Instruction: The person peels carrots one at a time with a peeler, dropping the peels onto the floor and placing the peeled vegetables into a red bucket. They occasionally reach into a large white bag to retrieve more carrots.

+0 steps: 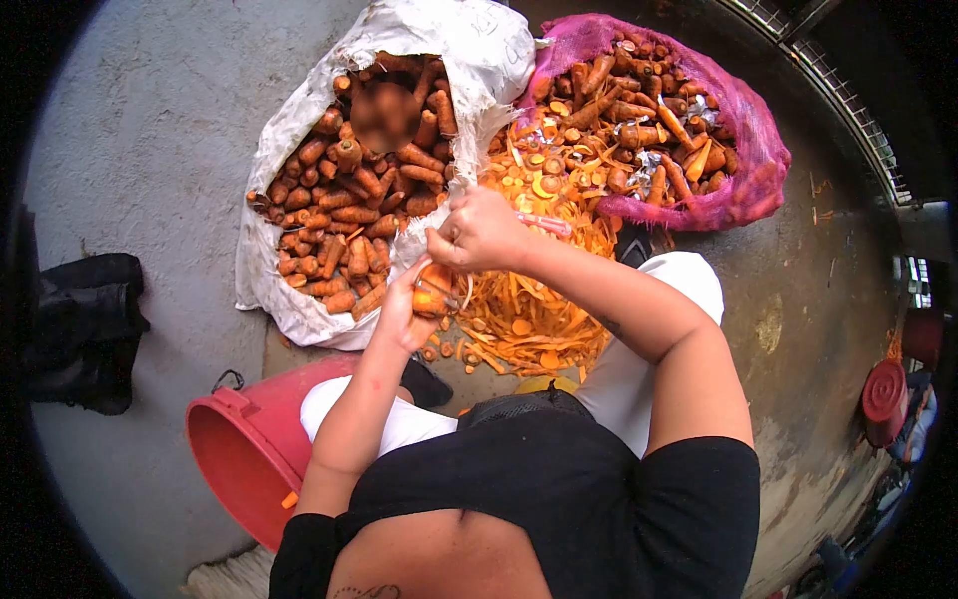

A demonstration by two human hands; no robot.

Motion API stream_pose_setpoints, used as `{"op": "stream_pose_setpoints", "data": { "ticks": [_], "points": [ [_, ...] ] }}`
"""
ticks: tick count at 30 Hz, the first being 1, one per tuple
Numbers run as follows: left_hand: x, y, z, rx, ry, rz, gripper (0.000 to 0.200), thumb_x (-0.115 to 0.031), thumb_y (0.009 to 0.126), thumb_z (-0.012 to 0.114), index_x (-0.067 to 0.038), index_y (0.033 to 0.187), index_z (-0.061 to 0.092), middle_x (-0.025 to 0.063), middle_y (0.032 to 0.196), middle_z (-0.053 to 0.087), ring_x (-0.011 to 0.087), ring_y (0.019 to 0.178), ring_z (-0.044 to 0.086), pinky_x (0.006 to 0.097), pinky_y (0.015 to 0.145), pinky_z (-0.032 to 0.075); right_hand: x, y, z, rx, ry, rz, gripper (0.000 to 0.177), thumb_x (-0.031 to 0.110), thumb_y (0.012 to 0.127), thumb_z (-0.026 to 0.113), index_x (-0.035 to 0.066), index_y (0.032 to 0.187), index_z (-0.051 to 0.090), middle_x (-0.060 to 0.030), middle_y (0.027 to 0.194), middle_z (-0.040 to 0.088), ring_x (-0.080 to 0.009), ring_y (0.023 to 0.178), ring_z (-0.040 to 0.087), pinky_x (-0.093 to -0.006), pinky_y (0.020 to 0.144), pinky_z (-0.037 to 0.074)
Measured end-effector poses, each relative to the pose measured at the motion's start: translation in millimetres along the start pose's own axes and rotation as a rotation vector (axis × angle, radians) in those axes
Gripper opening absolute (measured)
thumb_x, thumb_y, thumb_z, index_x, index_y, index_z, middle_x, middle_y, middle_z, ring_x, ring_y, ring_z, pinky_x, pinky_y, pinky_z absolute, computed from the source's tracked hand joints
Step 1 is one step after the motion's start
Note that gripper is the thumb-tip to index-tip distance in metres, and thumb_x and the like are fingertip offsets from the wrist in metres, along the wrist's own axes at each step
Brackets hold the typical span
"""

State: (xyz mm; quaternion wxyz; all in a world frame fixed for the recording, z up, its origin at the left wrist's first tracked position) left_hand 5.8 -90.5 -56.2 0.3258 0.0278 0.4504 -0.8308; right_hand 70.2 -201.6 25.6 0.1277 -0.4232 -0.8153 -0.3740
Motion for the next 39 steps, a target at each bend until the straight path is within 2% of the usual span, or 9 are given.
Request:
{"op": "stream_pose_setpoints", "data": {
  "ticks": [3, 6, 11, 14, 19, 29, 33, 36, 39],
  "points": [
    [0, -7, -4, 0.12, 0.195, 0.016, 0.033, -0.03, 0.098, 0.043, -0.001, 0.113, 0.051, 0.0116, 0.088, 0.061, 0.0196, 0.068, 0.062, 0.0318, 0.059, 0.054, -70, -5, -2, 0.032, -0.181, 0.327, 0.039, 0.028, 0.083, 0.053, 0.018, 0.045, 0.062, -0.0026, 0.04, 0.049, -0.0206, 0.04, 0.047, -0.0338, 0.052, 0.043],
    [3, -18, 6, 0.269, 0.194, -0.028, 0.032, -0.029, 0.098, 0.043, -0.001, 0.113, 0.051, 0.0113, 0.088, 0.06, 0.0191, 0.068, 0.062, 0.0306, 0.059, 0.054, -134, -15, -23, 0.186, -0.542, 0.58, 0.045, 0.036, 0.085, 0.045, 0.009, 0.057, 0.068, -0.011, 0.054, 0.061, -0.0265, 0.051, 0.059, -0.0383, 0.076, 0.046],
    [-8, -9, 2, 0.328, 0.137, -0.011, 0.048, -0.035, 0.1, 0.033, 0.0, 0.132, 0.043, 0.0085, 0.091, 0.06, 0.0167, 0.081, 0.059, 0.0318, 0.076, 0.051, -156, -31, -24, 0.097, -0.269, 0.942, 0.048, 0.039, 0.085, 0.043, 0.007, 0.06, 0.069, -0.0118, 0.059, 0.064, -0.0269, 0.059, 0.065, -0.0384, 0.064, 0.049],
    [-8, 4, -8, 0.251, 0.038, -0.063, 0.05, -0.035, 0.1, 0.033, 0.001, 0.134, 0.04, 0.009, 0.092, 0.056, 0.0183, 0.077, 0.055, 0.0299, 0.069, 0.048, -105, -10, -12, 0.098, 0.182, 0.838, 0.042, 0.037, 0.084, 0.049, 0.009, 0.062, 0.072, -0.0075, 0.052, 0.061, -0.0221, 0.048, 0.061, -0.036, 0.052, 0.049],
    [-12, 11, -16, -0.028, -0.007, 0.048, 0.033, -0.027, 0.097, 0.037, -0.003, 0.111, 0.054, 0.009, 0.102, 0.062, 0.0203, 0.087, 0.061, 0.0343, 0.073, 0.051, -2, 13, 3, 0.119, 0.268, 0.156, 0.037, 0.025, 0.081, 0.061, 0.013, 0.046, 0.059, -0.0055, 0.044, 0.051, -0.0234, 0.043, 0.05, -0.0351, 0.052, 0.04],
    [-7, 5, -2, 0.018, -0.002, 0.046, 0.033, -0.027, 0.098, 0.037, -0.001, 0.111, 0.054, 0.0107, 0.095, 0.062, 0.0207, 0.083, 0.061, 0.0335, 0.071, 0.052, 8, 3, -1, 0.037, 0.031, -0.002, 0.036, 0.025, 0.08, 0.058, 0.014, 0.045, 0.059, -0.0032, 0.047, 0.053, -0.0222, 0.046, 0.048, -0.0335, 0.055, 0.04],
    [-2, -4, -2, 0.215, 0.296, -0.018, 0.046, -0.033, 0.1, 0.035, 0.001, 0.13, 0.042, 0.0096, 0.087, 0.057, 0.0175, 0.077, 0.058, 0.0279, 0.062, 0.05, -82, 1, -12, 0.106, -0.192, 0.431, 0.039, 0.03, 0.08, 0.055, 0.01, 0.047, 0.061, -0.0118, 0.051, 0.057, -0.0245, 0.051, 0.058, -0.0361, 0.057, 0.048],
    [2, -23, 21, 0.402, 0.18, -0.113, 0.049, -0.034, 0.1, 0.035, 0.0, 0.136, 0.037, 0.0093, 0.085, 0.057, 0.018, 0.074, 0.058, 0.0281, 0.063, 0.05, -162, -19, -47, 0.06, -0.489, 0.696, 0.046, 0.038, 0.084, 0.046, 0.01, 0.055, 0.067, -0.0137, 0.054, 0.06, -0.0269, 0.05, 0.061, -0.0412, 0.057, 0.05],
    [-5, -15, 9, 0.287, 0.232, -0.043, 0.05, -0.035, 0.1, 0.033, -0.001, 0.136, 0.037, 0.0131, 0.092, 0.06, 0.0203, 0.078, 0.061, 0.0308, 0.067, 0.052, -172, -33, -63, -0.098, -0.272, 0.941, 0.05, 0.043, 0.085, 0.043, 0.01, 0.058, 0.07, -0.0099, 0.054, 0.062, -0.0226, 0.047, 0.059, -0.0352, 0.05, 0.047]
  ]
}}
Point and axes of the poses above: each hand's wrist, its own y-axis towards the middle knuckle, its own z-axis out of the palm, x = y × z, the point moved 8 cm from there along y, towards the middle knuckle
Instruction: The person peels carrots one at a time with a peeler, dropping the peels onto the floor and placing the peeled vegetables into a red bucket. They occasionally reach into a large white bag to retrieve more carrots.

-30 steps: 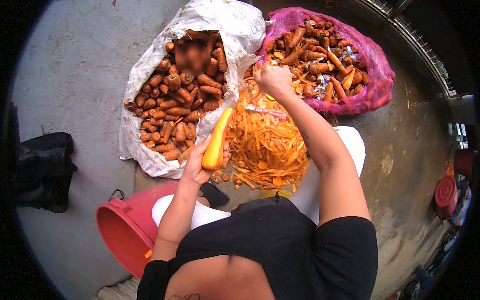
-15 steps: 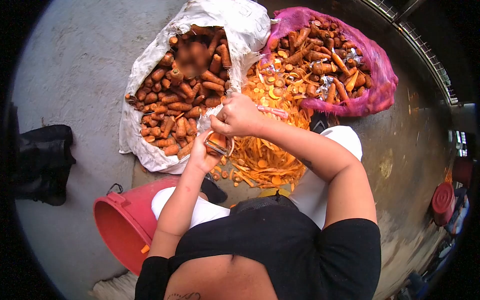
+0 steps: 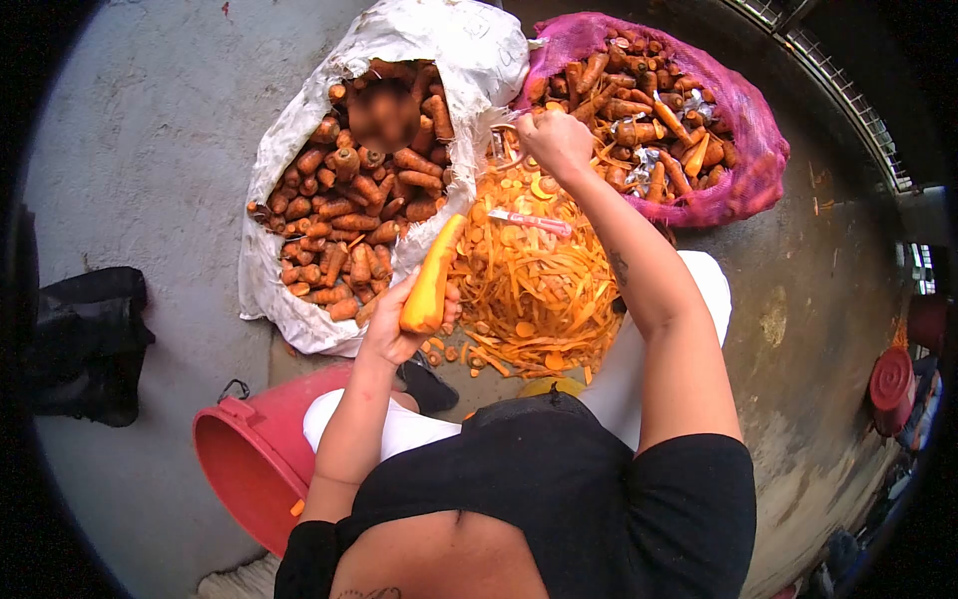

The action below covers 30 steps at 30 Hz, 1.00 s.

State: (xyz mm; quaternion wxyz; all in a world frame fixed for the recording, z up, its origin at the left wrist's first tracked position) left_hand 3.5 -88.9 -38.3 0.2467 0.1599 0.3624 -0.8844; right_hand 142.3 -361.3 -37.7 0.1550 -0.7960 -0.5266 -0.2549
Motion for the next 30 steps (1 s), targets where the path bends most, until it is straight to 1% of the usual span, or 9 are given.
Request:
{"op": "stream_pose_setpoints", "data": {
  "ticks": [3, 6, 8, 11, 18, 21, 24, 26, 30],
  "points": [
    [-2, 8, -12, 0.021, -0.064, 0.013, 0.047, -0.034, 0.1, 0.034, -0.001, 0.133, 0.039, 0.0151, 0.1, 0.062, 0.0231, 0.084, 0.062, 0.0337, 0.071, 0.053, 26, -15, 24, 0.251, 0.229, 0.017, 0.046, 0.042, 0.085, 0.047, 0.012, 0.06, 0.071, -0.0069, 0.053, 0.062, -0.0186, 0.043, 0.057, -0.0322, 0.045, 0.044],
    [2, 19, -30, 0.06, -0.133, 0.041, 0.043, -0.034, 0.1, 0.036, -0.002, 0.128, 0.044, 0.0131, 0.103, 0.062, 0.0225, 0.087, 0.063, 0.0341, 0.075, 0.053, 88, -64, 15, 0.217, 0.424, -0.305, 0.045, 0.038, 0.087, 0.053, 0.012, 0.054, 0.068, -0.001, 0.043, 0.056, -0.0104, 0.035, 0.05, -0.0295, 0.039, 0.039],
    [4, 24, -38, 0.056, -0.159, 0.069, 0.041, -0.034, 0.1, 0.037, -0.004, 0.126, 0.046, 0.0112, 0.106, 0.061, 0.0211, 0.091, 0.063, 0.0344, 0.079, 0.052, 126, -100, 4, 0.143, 0.29, -0.7, 0.04, 0.027, 0.082, 0.058, 0.009, 0.046, 0.058, -0.0068, 0.042, 0.05, -0.0234, 0.036, 0.049, -0.0364, 0.041, 0.036],
    [-3, 16, -21, -0.231, -0.108, 0.101, 0.038, -0.033, 0.1, 0.038, -0.006, 0.124, 0.048, 0.0079, 0.107, 0.061, 0.0193, 0.097, 0.061, 0.0348, 0.083, 0.051, 146, -136, 0, 0.094, 0.231, -0.915, 0.038, 0.025, 0.079, 0.06, 0.014, 0.043, 0.055, -0.0046, 0.046, 0.052, -0.0227, 0.048, 0.051, -0.0348, 0.054, 0.039],
    [-2, 14, -9, -0.231, -0.069, 0.1, 0.031, -0.025, 0.1, 0.034, -0.006, 0.116, 0.052, 0.0072, 0.102, 0.061, 0.0186, 0.089, 0.061, 0.0335, 0.068, 0.054, 131, -124, 6, 0.105, 0.274, -0.884, 0.035, 0.025, 0.08, 0.059, 0.016, 0.047, 0.059, -0.0031, 0.048, 0.054, -0.0227, 0.051, 0.052, -0.0348, 0.055, 0.04],
    [-5, 21, -17, -0.178, 0.002, 0.106, 0.036, -0.032, 0.1, 0.037, -0.006, 0.12, 0.051, 0.0069, 0.103, 0.061, 0.0164, 0.09, 0.061, 0.0319, 0.075, 0.052, 126, -118, 12, 0.112, 0.249, -0.847, 0.035, 0.027, 0.08, 0.059, 0.016, 0.047, 0.06, -0.0043, 0.05, 0.056, -0.0234, 0.051, 0.052, -0.0359, 0.053, 0.04],
    [-9, 21, -15, -0.143, 0.071, 0.129, 0.036, -0.033, 0.1, 0.037, -0.006, 0.119, 0.05, 0.0084, 0.094, 0.062, 0.0161, 0.076, 0.062, 0.0305, 0.061, 0.052, 123, -113, 18, 0.105, 0.265, -0.853, 0.039, 0.029, 0.081, 0.058, 0.015, 0.044, 0.057, -0.0057, 0.047, 0.054, -0.024, 0.045, 0.05, -0.0362, 0.051, 0.04],
    [1, 17, -12, -0.106, 0.126, 0.042, 0.036, -0.035, 0.1, 0.037, -0.006, 0.118, 0.049, 0.0091, 0.088, 0.061, 0.0157, 0.07, 0.061, 0.0298, 0.055, 0.05, 98, -81, 33, 0.133, 0.062, -0.652, 0.042, 0.036, 0.08, 0.056, 0.013, 0.045, 0.06, -0.0086, 0.043, 0.05, -0.0279, 0.043, 0.051, -0.039, 0.051, 0.044],
    [8, 1, 3, 0.021, 0.092, -0.031, 0.04, -0.038, 0.1, 0.035, -0.005, 0.119, 0.047, 0.0103, 0.083, 0.059, 0.0155, 0.068, 0.06, 0.0285, 0.053, 0.05, 8, 9, -21, -0.163, -0.305, -0.236, 0.047, 0.038, 0.086, 0.043, 0.01, 0.055, 0.066, -0.0096, 0.052, 0.06, -0.0226, 0.052, 0.062, -0.036, 0.063, 0.049]
  ]
}}
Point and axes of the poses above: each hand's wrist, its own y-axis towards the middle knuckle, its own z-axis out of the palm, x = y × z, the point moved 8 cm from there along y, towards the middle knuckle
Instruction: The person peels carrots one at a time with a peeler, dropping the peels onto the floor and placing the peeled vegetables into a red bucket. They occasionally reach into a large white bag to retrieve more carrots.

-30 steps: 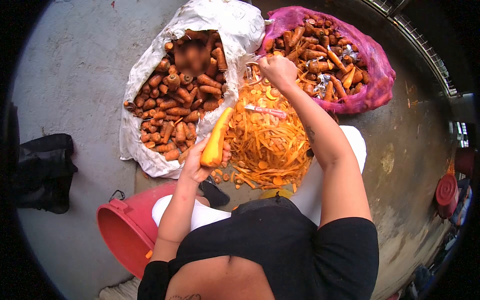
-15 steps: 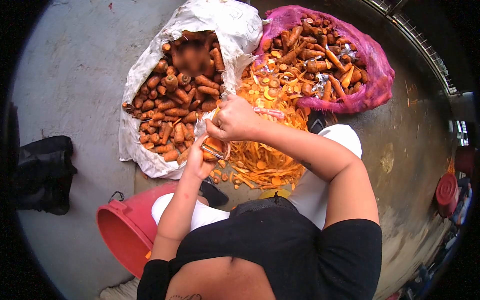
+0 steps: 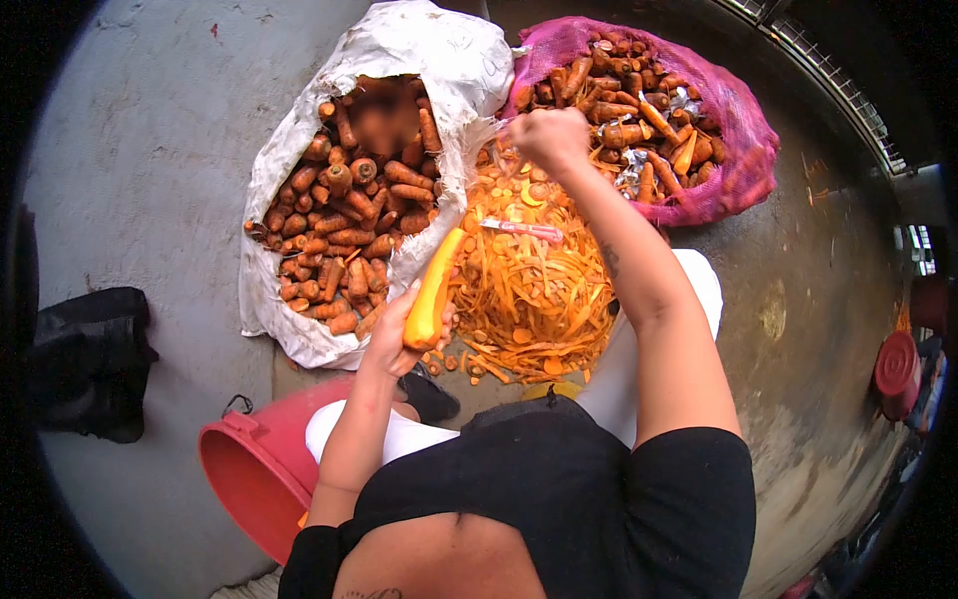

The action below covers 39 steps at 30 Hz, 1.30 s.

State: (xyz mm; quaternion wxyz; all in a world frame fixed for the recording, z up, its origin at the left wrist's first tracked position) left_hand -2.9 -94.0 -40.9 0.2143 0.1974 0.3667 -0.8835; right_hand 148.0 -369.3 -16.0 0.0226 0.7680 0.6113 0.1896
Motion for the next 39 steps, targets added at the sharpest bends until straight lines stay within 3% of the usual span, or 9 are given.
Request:
{"op": "stream_pose_setpoints", "data": {
  "ticks": [1, 3, 8, 11, 19, 27, 31, 33, 39],
  "points": [
    [-2, -3, 3, 0.036, -0.025, -0.009, 0.04, -0.038, 0.1, 0.035, -0.005, 0.119, 0.047, 0.0105, 0.083, 0.059, 0.0157, 0.068, 0.06, 0.0283, 0.054, 0.051, -22, 5, 4, 0.278, 0.016, 0.21, 0.046, 0.036, 0.086, 0.042, 0.009, 0.059, 0.067, -0.011, 0.056, 0.063, -0.0235, 0.055, 0.065, -0.0379, 0.063, 0.05],
    [-5, -3, -4, 0.019, -0.062, 0.011, 0.043, -0.04, 0.1, 0.033, -0.005, 0.121, 0.046, 0.0119, 0.085, 0.059, 0.0179, 0.071, 0.061, 0.0297, 0.058, 0.052, -17, 5, -17, 0.03, 0.028, 0.153, 0.047, 0.037, 0.087, 0.041, 0.007, 0.062, 0.069, -0.0103, 0.056, 0.063, -0.0245, 0.053, 0.064, -0.0388, 0.06, 0.05],
    [-9, 7, -22, -0.107, -0.126, 0.05, 0.048, -0.041, 0.1, 0.034, -0.005, 0.131, 0.042, 0.0114, 0.09, 0.059, 0.021, 0.075, 0.06, 0.0315, 0.063, 0.052, 62, -37, 18, 0.418, 0.561, 0.043, 0.042, 0.043, 0.084, 0.05, 0.014, 0.065, 0.073, -0.007, 0.053, 0.061, -0.0234, 0.047, 0.06, -0.0351, 0.049, 0.048],
    [-2, 16, -40, -0.183, -0.166, 0.077, 0.04, -0.037, 0.099, 0.037, -0.006, 0.122, 0.048, 0.0098, 0.091, 0.061, 0.022, 0.077, 0.061, 0.0318, 0.061, 0.051, 129, -70, -28, 0.098, 0.582, -0.492, 0.041, 0.028, 0.084, 0.054, 0.014, 0.046, 0.062, -0.002, 0.042, 0.052, -0.0199, 0.038, 0.05, -0.0335, 0.047, 0.042],
    [-4, 10, -24, -0.17, -0.092, 0.104, 0.032, -0.033, 0.098, 0.037, -0.008, 0.113, 0.051, 0.0086, 0.089, 0.06, 0.0201, 0.072, 0.061, 0.0319, 0.053, 0.05, 150, -94, -39, -0.005, 0.551, -0.686, 0.036, 0.023, 0.08, 0.058, 0.017, 0.044, 0.059, -0.0022, 0.043, 0.051, -0.0207, 0.044, 0.047, -0.0337, 0.055, 0.038],
    [-5, -10, 1, 0.008, -0.064, -0.001, 0.041, -0.038, 0.1, 0.036, -0.003, 0.119, 0.046, 0.01, 0.083, 0.059, 0.0161, 0.064, 0.06, 0.0277, 0.052, 0.052, 13, -8, 0, 0.007, -0.016, -0.091, 0.046, 0.034, 0.085, 0.043, 0.011, 0.051, 0.063, -0.0066, 0.046, 0.057, -0.0177, 0.047, 0.059, -0.037, 0.064, 0.048],
    [-7, -8, -11, -0.034, -0.038, 0.048, 0.044, -0.039, 0.1, 0.033, -0.004, 0.122, 0.045, 0.0109, 0.087, 0.059, 0.0157, 0.068, 0.06, 0.0275, 0.058, 0.052, 37, -20, 2, 0.124, 0.279, -0.047, 0.045, 0.037, 0.084, 0.047, 0.009, 0.057, 0.068, -0.0088, 0.048, 0.058, -0.0254, 0.04, 0.056, -0.0355, 0.043, 0.045],
    [-12, -7, 2, 0.043, -0.13, 0.057, 0.046, -0.04, 0.1, 0.031, -0.004, 0.126, 0.043, 0.0113, 0.088, 0.059, 0.0157, 0.07, 0.06, 0.0274, 0.06, 0.052, 64, -35, -7, 0.211, 0.454, -0.041, 0.045, 0.038, 0.084, 0.049, 0.01, 0.054, 0.067, -0.0076, 0.044, 0.055, -0.0248, 0.04, 0.055, -0.0349, 0.05, 0.047],
    [-1, -1, -22, -0.195, -0.117, 0.079, 0.04, -0.041, 0.099, 0.034, -0.006, 0.114, 0.048, 0.0102, 0.087, 0.058, 0.0201, 0.071, 0.059, 0.0319, 0.053, 0.048, 147, -90, -38, 0.039, 0.527, -0.621, 0.037, 0.026, 0.078, 0.06, 0.015, 0.043, 0.056, -0.0038, 0.043, 0.047, -0.0217, 0.045, 0.048, -0.0344, 0.053, 0.037]
  ]
}}
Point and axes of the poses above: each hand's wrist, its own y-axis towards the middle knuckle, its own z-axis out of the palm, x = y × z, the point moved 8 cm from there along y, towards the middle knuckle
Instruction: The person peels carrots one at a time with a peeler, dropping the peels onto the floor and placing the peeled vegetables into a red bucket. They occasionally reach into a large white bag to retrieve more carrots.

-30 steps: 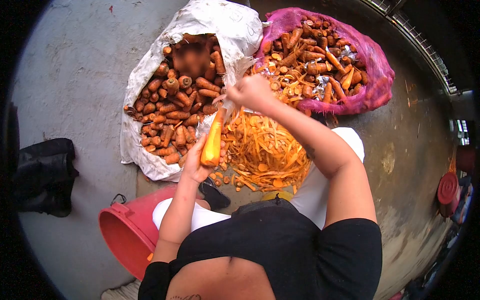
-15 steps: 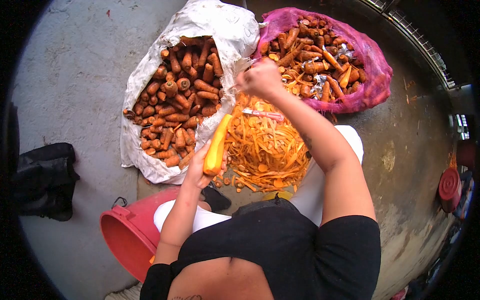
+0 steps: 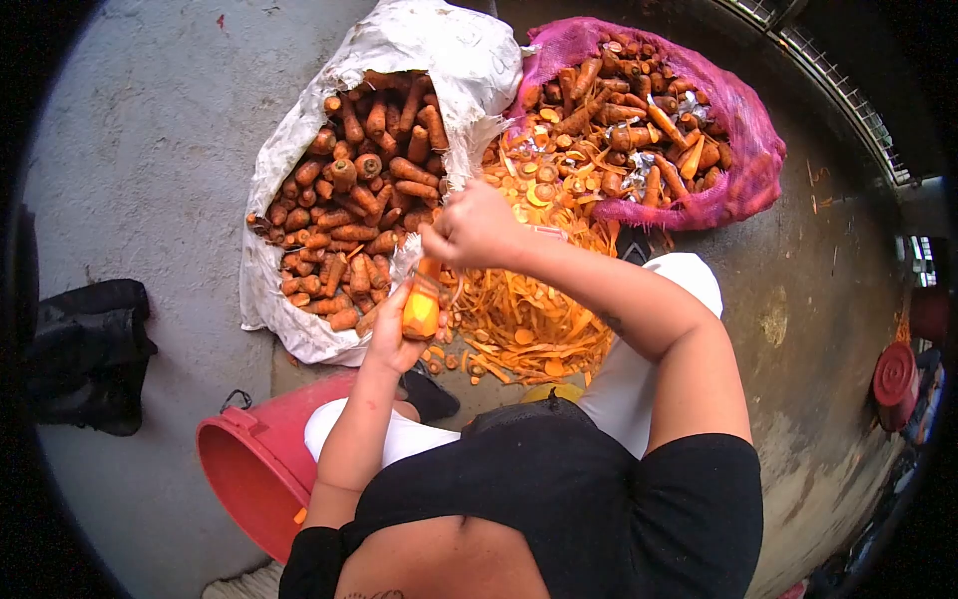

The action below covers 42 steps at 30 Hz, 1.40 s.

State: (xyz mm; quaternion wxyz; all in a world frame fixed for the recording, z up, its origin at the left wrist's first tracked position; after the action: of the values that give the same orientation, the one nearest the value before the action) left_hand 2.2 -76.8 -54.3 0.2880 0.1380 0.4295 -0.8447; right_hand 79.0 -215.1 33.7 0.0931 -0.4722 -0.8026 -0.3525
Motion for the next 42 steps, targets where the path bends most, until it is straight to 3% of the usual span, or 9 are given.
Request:
{"op": "stream_pose_setpoints", "data": {
  "ticks": [8, 16, 19, 22, 26, 30, 34, 39, 42],
  "points": [
    [-1, 7, 3, 0.023, 0.161, 0.012, 0.037, -0.039, 0.099, 0.04, -0.006, 0.11, 0.049, 0.009, 0.08, 0.059, 0.0172, 0.063, 0.06, 0.0285, 0.051, 0.048, -21, -3, -1, -0.079, -0.07, -0.035, 0.039, 0.029, 0.078, 0.059, 0.014, 0.042, 0.057, -0.0049, 0.042, 0.049, -0.023, 0.044, 0.051, -0.0349, 0.054, 0.041],
    [-2, -11, 6, 0.095, 0.212, -0.048, 0.042, -0.039, 0.099, 0.039, -0.003, 0.119, 0.047, 0.0094, 0.083, 0.059, 0.0147, 0.065, 0.061, 0.0253, 0.053, 0.051, -157, -7, -70, -0.032, -0.524, 0.545, 0.048, 0.04, 0.087, 0.046, 0.011, 0.055, 0.068, -0.0053, 0.049, 0.06, -0.0211, 0.047, 0.059, -0.0369, 0.061, 0.047],
    [-1, -4, 3, 0.137, 0.037, -0.043, 0.046, -0.041, 0.098, 0.04, -0.003, 0.124, 0.046, 0.0087, 0.087, 0.059, 0.0145, 0.071, 0.061, 0.0258, 0.058, 0.052, -137, -8, -42, 0.091, -0.133, 0.71, 0.049, 0.043, 0.086, 0.045, 0.011, 0.058, 0.069, -0.0074, 0.054, 0.062, -0.025, 0.047, 0.061, -0.0369, 0.048, 0.048],
    [-4, -1, 10, 0.232, -0.066, -0.024, 0.05, -0.041, 0.098, 0.041, -0.002, 0.128, 0.044, 0.0079, 0.089, 0.059, 0.015, 0.077, 0.061, 0.0281, 0.065, 0.054, -113, -2, -19, 0.132, 0.013, 0.646, 0.045, 0.044, 0.082, 0.048, 0.01, 0.061, 0.069, -0.012, 0.054, 0.06, -0.0304, 0.053, 0.062, -0.0418, 0.056, 0.05],
    [-10, 3, 5, 0.097, 0.002, 0.036, 0.049, -0.041, 0.098, 0.041, -0.004, 0.129, 0.045, 0.0086, 0.091, 0.06, 0.0159, 0.074, 0.061, 0.0312, 0.066, 0.053, -114, 1, -6, 0.156, 0.123, 0.699, 0.05, 0.044, 0.084, 0.052, 0.008, 0.051, 0.065, -0.0067, 0.046, 0.056, -0.0196, 0.042, 0.055, -0.0352, 0.048, 0.044],
    [-7, 7, -5, 0.113, -0.04, 0.032, 0.044, -0.04, 0.098, 0.04, -0.005, 0.125, 0.048, 0.008, 0.09, 0.06, 0.0158, 0.074, 0.06, 0.0313, 0.067, 0.053, -76, 3, -14, 0.058, 0.202, 0.514, 0.046, 0.037, 0.086, 0.055, 0.01, 0.05, 0.065, -0.0026, 0.045, 0.057, -0.0148, 0.039, 0.052, -0.0323, 0.043, 0.042],
    [-3, 11, -10, -0.048, -0.071, 0.006, 0.039, -0.039, 0.098, 0.04, -0.008, 0.119, 0.053, 0.0061, 0.086, 0.059, 0.0163, 0.072, 0.059, 0.0302, 0.066, 0.052, 13, -2, -7, -0.028, 0.115, -0.12, 0.036, 0.025, 0.078, 0.06, 0.015, 0.044, 0.057, -0.0035, 0.041, 0.046, -0.022, 0.041, 0.045, -0.0358, 0.051, 0.036],
    [-8, 7, 0, -0.083, -0.101, -0.004, 0.052, -0.044, 0.099, 0.034, -0.006, 0.132, 0.045, 0.0049, 0.083, 0.06, 0.0131, 0.06, 0.055, 0.0257, 0.044, 0.044, 24, -6, -29, -0.051, 0.294, -0.168, 0.034, 0.016, 0.079, 0.059, 0.015, 0.045, 0.051, 0.0001, 0.045, 0.046, -0.0204, 0.045, 0.041, -0.0334, 0.051, 0.03],
    [-23, -7, 35, 0.593, -0.231, 0.078, 0.056, -0.045, 0.1, 0.027, -0.003, 0.134, 0.042, 0.0086, 0.069, 0.057, 0.016, 0.051, 0.052, 0.0255, 0.042, 0.043, -17, -4, -37, -0.188, 0.6, 0.126, 0.042, 0.018, 0.086, 0.056, 0.011, 0.045, 0.05, -0.0005, 0.043, 0.046, -0.0137, 0.039, 0.039, -0.0299, 0.045, 0.03]
  ]
}}
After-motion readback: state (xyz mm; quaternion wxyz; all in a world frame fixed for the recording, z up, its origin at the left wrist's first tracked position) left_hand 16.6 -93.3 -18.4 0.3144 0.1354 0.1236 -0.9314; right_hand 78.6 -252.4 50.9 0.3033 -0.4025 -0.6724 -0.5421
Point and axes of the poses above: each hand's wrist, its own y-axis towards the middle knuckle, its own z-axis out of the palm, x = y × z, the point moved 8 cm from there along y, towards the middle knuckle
